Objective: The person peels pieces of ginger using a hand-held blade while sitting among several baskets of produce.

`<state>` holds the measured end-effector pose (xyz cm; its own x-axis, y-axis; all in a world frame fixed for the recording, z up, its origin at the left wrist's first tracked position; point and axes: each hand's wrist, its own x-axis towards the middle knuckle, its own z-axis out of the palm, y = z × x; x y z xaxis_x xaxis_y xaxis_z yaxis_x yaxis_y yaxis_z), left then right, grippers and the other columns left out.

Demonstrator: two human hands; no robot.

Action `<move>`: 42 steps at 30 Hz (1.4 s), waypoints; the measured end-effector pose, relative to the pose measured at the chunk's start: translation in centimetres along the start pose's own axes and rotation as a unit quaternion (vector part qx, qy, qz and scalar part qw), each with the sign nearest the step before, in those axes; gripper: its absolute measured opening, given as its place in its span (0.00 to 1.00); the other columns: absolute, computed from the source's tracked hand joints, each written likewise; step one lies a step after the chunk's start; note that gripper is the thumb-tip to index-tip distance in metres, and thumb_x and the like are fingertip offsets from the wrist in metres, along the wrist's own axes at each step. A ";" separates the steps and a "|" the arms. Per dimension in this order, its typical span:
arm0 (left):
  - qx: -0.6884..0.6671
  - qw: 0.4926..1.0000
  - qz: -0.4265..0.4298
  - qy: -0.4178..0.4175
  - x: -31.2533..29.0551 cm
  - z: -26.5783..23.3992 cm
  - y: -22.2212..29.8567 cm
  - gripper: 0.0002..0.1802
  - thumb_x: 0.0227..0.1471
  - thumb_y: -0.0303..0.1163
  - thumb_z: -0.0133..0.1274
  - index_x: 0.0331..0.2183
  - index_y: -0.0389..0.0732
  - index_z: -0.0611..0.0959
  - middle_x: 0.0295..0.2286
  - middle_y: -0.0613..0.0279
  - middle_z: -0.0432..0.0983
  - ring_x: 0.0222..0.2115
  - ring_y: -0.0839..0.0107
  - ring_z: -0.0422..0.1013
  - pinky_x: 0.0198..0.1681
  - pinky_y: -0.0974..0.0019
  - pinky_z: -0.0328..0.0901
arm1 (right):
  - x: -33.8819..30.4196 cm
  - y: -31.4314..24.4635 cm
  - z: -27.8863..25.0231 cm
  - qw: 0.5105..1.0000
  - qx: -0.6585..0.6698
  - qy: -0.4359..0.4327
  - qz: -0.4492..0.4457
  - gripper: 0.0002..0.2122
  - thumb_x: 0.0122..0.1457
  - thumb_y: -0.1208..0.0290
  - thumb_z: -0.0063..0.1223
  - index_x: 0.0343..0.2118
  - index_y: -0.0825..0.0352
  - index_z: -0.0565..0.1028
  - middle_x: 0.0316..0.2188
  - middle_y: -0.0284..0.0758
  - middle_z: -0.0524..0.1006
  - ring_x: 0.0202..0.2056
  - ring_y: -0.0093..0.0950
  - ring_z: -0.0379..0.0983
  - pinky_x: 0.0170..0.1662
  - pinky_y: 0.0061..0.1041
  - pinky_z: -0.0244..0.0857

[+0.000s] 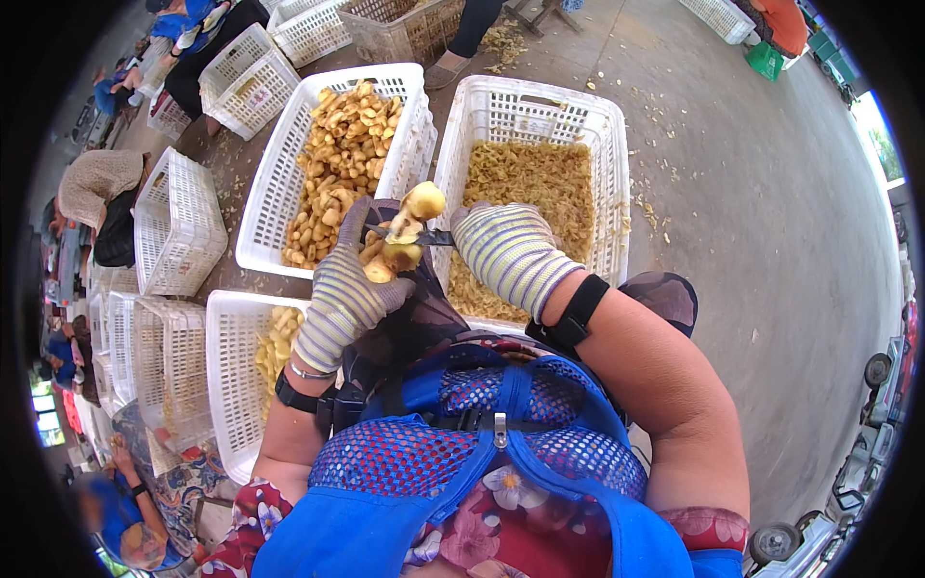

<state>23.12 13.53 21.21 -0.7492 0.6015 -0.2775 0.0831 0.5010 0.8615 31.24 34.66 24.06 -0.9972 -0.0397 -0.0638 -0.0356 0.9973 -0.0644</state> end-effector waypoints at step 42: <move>0.120 0.992 0.033 0.026 -0.9 0.0 1.8 0.58 0.31 0.27 0.67 0.63 0.39 0.55 0.43 0.51 0.78 0.44 0.66 0.75 0.48 0.66 0.69 | -2.9 -1.8 0.6 0.974 0.209 -0.019 0.084 0.15 0.55 0.63 0.57 0.40 0.70 0.76 0.28 0.48 0.79 0.31 0.44 0.79 0.33 0.41 0.72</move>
<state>23.93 13.91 22.99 -0.7687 0.6086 -0.1967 0.2829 0.5994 0.7488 34.25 32.97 23.81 -0.9832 0.1119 -0.1444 0.1659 0.8774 -0.4501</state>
